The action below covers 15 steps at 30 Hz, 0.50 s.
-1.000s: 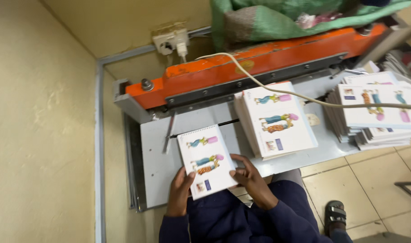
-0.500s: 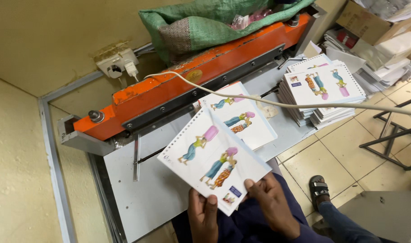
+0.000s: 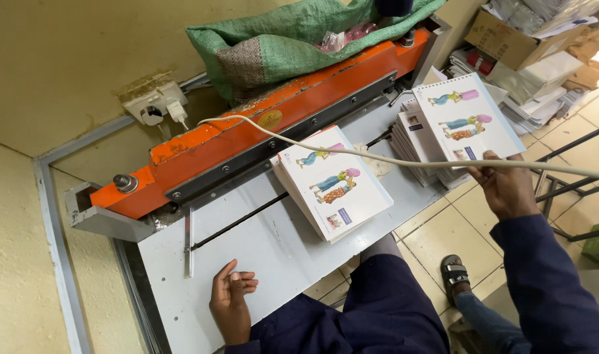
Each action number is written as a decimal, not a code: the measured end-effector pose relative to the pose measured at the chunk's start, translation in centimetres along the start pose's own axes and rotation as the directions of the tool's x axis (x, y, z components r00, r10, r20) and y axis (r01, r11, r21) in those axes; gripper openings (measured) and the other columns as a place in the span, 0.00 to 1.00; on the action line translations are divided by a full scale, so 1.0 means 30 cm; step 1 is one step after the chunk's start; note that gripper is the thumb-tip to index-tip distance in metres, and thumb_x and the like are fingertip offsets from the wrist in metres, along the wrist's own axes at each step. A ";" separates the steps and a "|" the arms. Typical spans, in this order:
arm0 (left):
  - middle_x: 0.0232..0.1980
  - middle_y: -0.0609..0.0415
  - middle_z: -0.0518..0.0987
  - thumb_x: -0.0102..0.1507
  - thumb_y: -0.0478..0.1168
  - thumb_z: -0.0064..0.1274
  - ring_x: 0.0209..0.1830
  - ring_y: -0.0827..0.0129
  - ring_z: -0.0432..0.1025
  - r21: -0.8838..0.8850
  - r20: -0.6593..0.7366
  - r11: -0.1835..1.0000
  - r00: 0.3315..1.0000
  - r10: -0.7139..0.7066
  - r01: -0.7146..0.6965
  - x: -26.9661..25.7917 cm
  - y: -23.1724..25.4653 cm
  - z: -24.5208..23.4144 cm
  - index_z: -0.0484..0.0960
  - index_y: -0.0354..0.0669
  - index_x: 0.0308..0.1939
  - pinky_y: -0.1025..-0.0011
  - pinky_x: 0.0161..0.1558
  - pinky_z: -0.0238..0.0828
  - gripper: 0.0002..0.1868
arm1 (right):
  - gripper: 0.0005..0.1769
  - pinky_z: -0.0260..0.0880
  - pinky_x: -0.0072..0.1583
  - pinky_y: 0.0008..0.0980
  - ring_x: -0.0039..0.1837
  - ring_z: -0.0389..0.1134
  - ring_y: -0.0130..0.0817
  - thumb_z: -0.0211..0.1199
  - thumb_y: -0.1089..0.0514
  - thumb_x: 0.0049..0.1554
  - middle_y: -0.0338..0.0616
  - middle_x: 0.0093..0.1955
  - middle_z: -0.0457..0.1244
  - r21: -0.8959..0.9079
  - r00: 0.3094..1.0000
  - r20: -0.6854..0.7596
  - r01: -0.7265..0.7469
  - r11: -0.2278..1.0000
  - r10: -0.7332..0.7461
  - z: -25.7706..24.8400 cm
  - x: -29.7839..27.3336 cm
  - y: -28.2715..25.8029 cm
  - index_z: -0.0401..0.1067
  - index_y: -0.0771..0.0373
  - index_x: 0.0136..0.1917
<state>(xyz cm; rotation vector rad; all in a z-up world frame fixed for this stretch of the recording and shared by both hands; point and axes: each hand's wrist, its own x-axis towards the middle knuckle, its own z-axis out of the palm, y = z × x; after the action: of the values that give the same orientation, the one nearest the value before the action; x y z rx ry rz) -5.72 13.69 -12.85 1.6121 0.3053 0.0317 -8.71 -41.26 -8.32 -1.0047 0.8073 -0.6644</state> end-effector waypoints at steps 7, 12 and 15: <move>0.37 0.48 0.86 0.70 0.43 0.45 0.33 0.65 0.79 0.159 0.032 0.984 0.996 0.080 -0.084 -0.004 -0.033 0.007 0.83 0.41 0.55 0.69 0.38 0.78 0.16 | 0.21 0.81 0.44 0.26 0.45 0.72 0.36 0.67 0.61 0.62 0.42 0.43 0.62 -0.122 0.999 -0.034 0.020 0.992 -0.024 -0.053 0.173 0.066 0.52 0.54 0.45; 0.37 0.48 0.86 0.71 0.42 0.45 0.33 0.65 0.79 0.161 0.043 0.985 0.997 0.062 -0.068 -0.001 -0.034 0.009 0.84 0.40 0.54 0.69 0.39 0.78 0.15 | 0.23 0.84 0.54 0.26 0.52 0.75 0.33 0.68 0.62 0.59 0.42 0.49 0.69 -0.250 0.988 -0.090 0.097 0.964 -0.122 -0.022 0.125 0.017 0.53 0.53 0.37; 0.38 0.48 0.87 0.70 0.42 0.45 0.33 0.65 0.79 0.171 0.039 0.983 0.998 0.056 -0.062 -0.001 -0.030 0.008 0.84 0.40 0.54 0.69 0.39 0.78 0.16 | 0.17 0.78 0.56 0.37 0.49 0.66 0.46 0.73 0.72 0.58 0.54 0.54 0.54 -0.747 0.737 0.490 0.631 0.212 -0.465 -0.167 0.163 0.068 0.77 0.70 0.60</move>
<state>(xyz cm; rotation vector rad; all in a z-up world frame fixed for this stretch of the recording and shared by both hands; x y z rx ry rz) -5.85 13.49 -13.76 1.7916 0.2388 0.0230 -9.98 -46.66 -13.05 -2.4302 0.5981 -0.7352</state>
